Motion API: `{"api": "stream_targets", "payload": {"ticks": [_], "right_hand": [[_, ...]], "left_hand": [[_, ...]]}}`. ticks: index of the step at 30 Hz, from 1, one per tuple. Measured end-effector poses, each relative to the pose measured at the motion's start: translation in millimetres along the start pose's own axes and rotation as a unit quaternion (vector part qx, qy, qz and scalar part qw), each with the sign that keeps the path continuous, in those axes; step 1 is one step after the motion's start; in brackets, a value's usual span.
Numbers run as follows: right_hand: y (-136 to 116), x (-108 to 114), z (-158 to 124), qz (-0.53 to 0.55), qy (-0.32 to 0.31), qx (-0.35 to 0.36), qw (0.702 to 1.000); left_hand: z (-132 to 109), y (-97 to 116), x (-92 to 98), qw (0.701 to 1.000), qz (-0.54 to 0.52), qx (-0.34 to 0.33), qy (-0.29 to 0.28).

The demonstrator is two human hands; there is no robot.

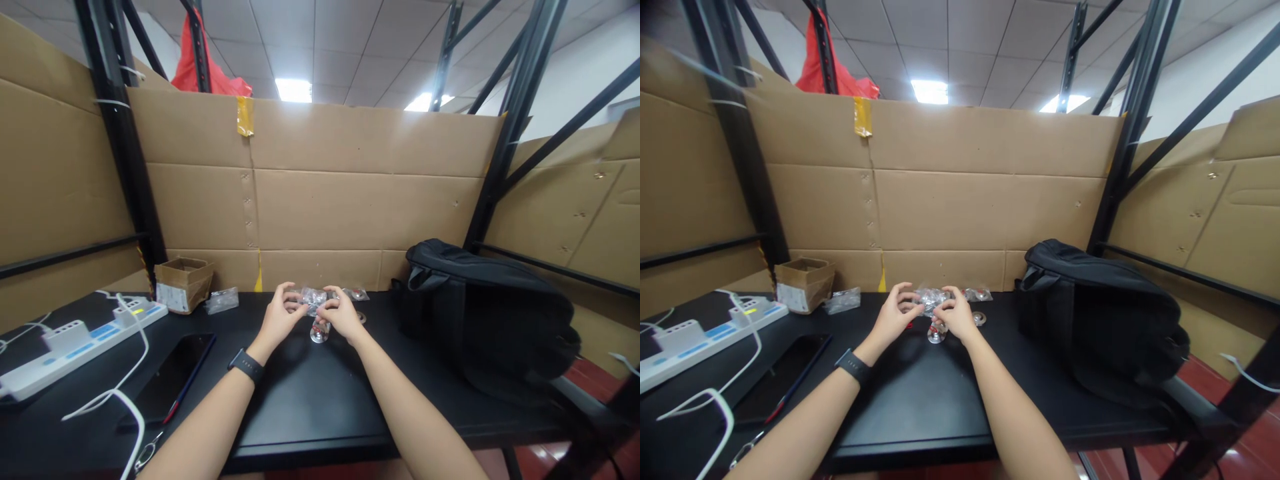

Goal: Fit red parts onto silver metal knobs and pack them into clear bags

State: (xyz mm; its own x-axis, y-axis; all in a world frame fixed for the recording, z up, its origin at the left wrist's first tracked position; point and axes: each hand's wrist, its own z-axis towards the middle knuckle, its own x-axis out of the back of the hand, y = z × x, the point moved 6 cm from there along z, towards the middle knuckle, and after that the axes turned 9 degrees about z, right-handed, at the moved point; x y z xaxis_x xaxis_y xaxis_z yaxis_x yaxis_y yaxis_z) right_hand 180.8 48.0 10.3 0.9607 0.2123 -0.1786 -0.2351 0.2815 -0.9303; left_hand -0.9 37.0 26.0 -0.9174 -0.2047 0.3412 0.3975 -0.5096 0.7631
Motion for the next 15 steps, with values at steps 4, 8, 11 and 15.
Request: {"api": "stream_targets", "payload": {"ticks": [4, 8, 11, 15], "right_hand": [[-4.9, -5.1, -2.0, 0.010, -0.014, 0.007, 1.000], [-5.9, -3.9, 0.1, -0.019, -0.001, 0.022, 1.000], [-5.9, -0.9, 2.0, -0.041, 0.011, 0.046, 0.998], [-6.9, 0.4, 1.5, -0.069, 0.011, 0.056, 0.996]], "left_hand": [[-2.0, -1.1, -4.6, 0.999, 0.046, -0.023, 0.002], [-3.4, -1.5, -3.5, 0.996, 0.080, -0.027, 0.001], [-3.3, -1.0, -2.2, 0.997, 0.079, -0.025, 0.004], [-3.3, -0.2, -3.2, 0.997, 0.070, -0.024, -0.006]]}}
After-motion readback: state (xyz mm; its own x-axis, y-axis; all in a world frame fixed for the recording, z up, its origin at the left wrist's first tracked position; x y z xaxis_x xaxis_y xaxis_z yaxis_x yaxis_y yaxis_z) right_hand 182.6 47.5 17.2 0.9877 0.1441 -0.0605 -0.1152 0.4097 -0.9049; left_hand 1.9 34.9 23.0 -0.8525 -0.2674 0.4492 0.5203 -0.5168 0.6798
